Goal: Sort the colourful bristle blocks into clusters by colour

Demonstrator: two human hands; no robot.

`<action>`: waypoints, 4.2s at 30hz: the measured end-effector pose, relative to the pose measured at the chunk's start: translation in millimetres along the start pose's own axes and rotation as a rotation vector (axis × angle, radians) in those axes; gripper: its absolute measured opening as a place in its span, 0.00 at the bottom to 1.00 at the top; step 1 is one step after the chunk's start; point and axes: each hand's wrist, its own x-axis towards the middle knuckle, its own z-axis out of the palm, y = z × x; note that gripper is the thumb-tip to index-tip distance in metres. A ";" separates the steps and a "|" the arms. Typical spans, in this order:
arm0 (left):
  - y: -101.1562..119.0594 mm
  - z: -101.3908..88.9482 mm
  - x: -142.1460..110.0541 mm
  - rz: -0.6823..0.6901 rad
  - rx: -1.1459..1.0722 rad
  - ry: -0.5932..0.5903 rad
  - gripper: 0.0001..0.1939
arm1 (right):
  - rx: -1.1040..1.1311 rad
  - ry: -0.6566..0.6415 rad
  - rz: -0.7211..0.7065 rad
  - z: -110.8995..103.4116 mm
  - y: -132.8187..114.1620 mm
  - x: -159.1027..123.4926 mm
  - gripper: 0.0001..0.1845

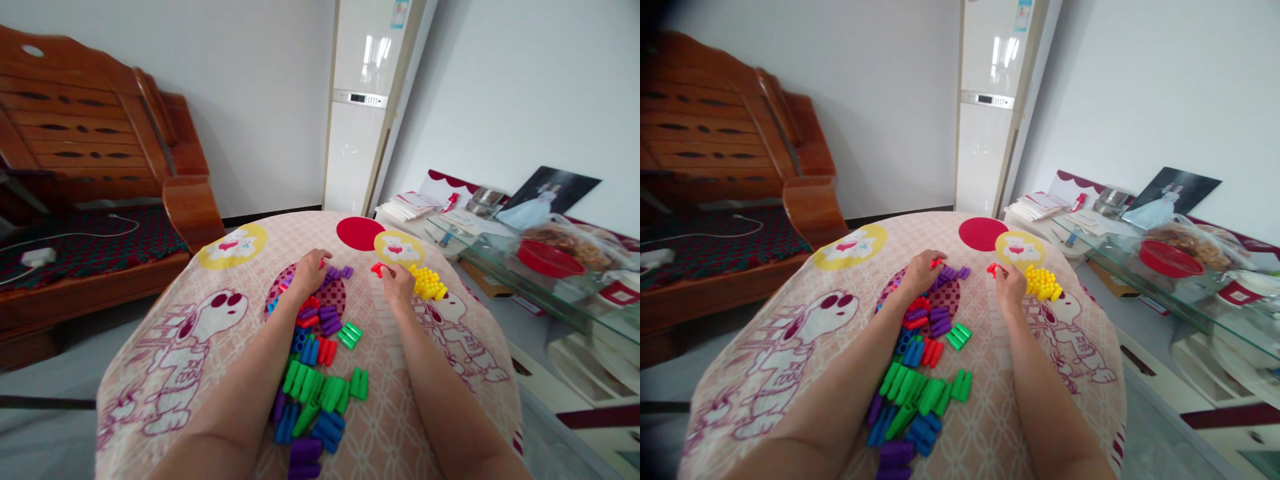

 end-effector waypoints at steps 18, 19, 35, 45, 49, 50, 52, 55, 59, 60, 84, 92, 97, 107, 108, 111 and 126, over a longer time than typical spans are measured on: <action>-19.0 -6.3 2.2 -0.148 0.345 -0.260 0.19 | -0.226 -0.179 0.000 5.3 21.7 6.8 0.17; -18.8 -7.3 2.2 -0.159 0.344 -0.268 0.20 | -0.232 -0.185 -0.002 5.5 21.7 6.5 0.17; -24.2 -7.0 3.4 -0.158 0.206 -0.058 0.20 | -0.174 -0.146 -0.002 6.8 23.7 4.1 0.18; -31.3 -5.4 -0.4 -0.136 0.281 -0.254 0.20 | -0.182 -0.144 -0.013 5.4 22.7 3.0 0.17; -33.3 -7.4 1.3 -0.162 0.301 -0.234 0.21 | -0.194 -0.151 -0.014 5.3 23.3 2.6 0.18; -34.2 -7.9 1.8 -0.180 0.301 -0.218 0.21 | -0.198 -0.153 -0.010 5.3 23.3 2.7 0.18; -36.1 -9.0 2.6 -0.206 0.287 -0.199 0.21 | -0.203 -0.160 -0.004 5.1 23.0 2.9 0.19; -38.0 -10.3 2.7 -0.206 0.252 -0.208 0.19 | -0.201 -0.172 -0.003 4.2 21.8 2.7 0.19; -38.0 -11.9 1.5 -0.270 0.254 -0.174 0.18 | -0.204 -0.166 -0.003 3.6 20.9 2.1 0.18; -37.7 -12.4 1.1 -0.292 0.256 -0.163 0.18 | -0.204 -0.164 -0.003 3.8 21.3 2.1 0.18; -25.3 -37.3 3.1 -0.363 -0.175 0.061 0.09 | -0.134 -0.063 -0.057 3.8 19.2 -0.7 0.20; 18.0 -26.1 1.7 -0.322 -0.890 -0.262 0.13 | -0.010 -0.077 -0.478 7.6 -11.5 -31.3 0.19; 33.3 -17.5 -4.3 -0.312 -0.873 -0.388 0.12 | 0.013 -0.166 -0.542 10.5 -20.2 -40.9 0.17; 13.3 -26.7 2.5 -0.303 -0.687 -0.310 0.17 | 0.193 -0.035 -0.281 -4.3 -19.1 -20.7 0.15; 6.5 -33.0 4.0 -0.304 -0.596 -0.261 0.18 | 0.174 -0.015 -0.254 -7.8 -14.7 -15.8 0.15; -14.7 -57.1 4.8 -0.313 -0.310 -0.151 0.18 | 0.072 -0.016 -0.214 -15.4 -0.8 -4.5 0.12; -48.1 -100.2 -12.0 -0.440 0.028 -0.370 0.04 | -0.420 -0.115 -0.221 -5.9 10.4 -4.7 0.13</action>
